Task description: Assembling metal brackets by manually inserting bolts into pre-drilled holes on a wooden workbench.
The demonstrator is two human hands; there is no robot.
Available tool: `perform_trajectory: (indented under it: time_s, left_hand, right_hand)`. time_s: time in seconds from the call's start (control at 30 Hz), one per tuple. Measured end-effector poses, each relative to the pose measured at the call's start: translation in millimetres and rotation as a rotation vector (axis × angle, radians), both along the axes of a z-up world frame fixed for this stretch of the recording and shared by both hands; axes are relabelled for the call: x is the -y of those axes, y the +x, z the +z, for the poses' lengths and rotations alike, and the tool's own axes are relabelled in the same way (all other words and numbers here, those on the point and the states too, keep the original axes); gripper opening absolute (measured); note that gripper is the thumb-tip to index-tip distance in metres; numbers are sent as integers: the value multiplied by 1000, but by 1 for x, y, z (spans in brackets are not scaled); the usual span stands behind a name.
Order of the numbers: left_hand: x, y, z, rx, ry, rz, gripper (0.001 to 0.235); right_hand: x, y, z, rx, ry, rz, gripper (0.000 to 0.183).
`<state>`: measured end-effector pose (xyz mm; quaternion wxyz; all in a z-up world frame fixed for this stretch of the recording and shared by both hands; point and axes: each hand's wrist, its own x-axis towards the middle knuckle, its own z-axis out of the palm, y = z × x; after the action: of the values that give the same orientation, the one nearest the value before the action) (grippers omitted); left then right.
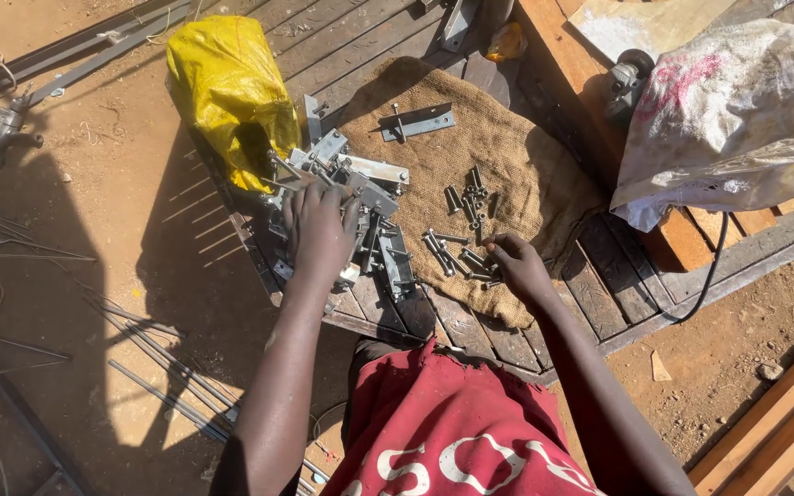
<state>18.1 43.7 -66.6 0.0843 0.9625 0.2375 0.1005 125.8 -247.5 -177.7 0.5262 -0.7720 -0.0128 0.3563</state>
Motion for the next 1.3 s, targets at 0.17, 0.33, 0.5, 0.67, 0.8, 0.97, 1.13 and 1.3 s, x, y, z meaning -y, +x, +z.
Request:
perform_trajectory:
  time_s: [0.17,0.33,0.5,0.67,0.8,0.97,1.13,1.3]
  left_hand:
    - [-21,-4,-62,-119,-137,168,41]
    - [2,-21,-58,22,-143,203,48]
    - [55,-27,-64,277,-119,253,40]
    - [101,-30,-108,155,-332,123,24]
    - [107,-32,-120,91,-521,18,9]
    - [91,-13,-87,75,-695,4,7]
    - [80,-9,-88,7,-723,20,7]
    - [74,-19,-110,-183,-951,74,15]
  right_hand:
    - [3,5,-75,-4,-189,97,34]
    - [-15,11,-92,106,-304,258,27]
    - [-45,9,-117,193,-543,663,31]
    - [-65,2,-172,342,-708,839,31]
    - [-62,11,-136,210,-687,850,40]
    - [-43,19,-112,-88,-273,434,40]
    - [-10,26,-98,-223,-26,58,29]
    - [-4,28,-119,-141,-54,-19,37]
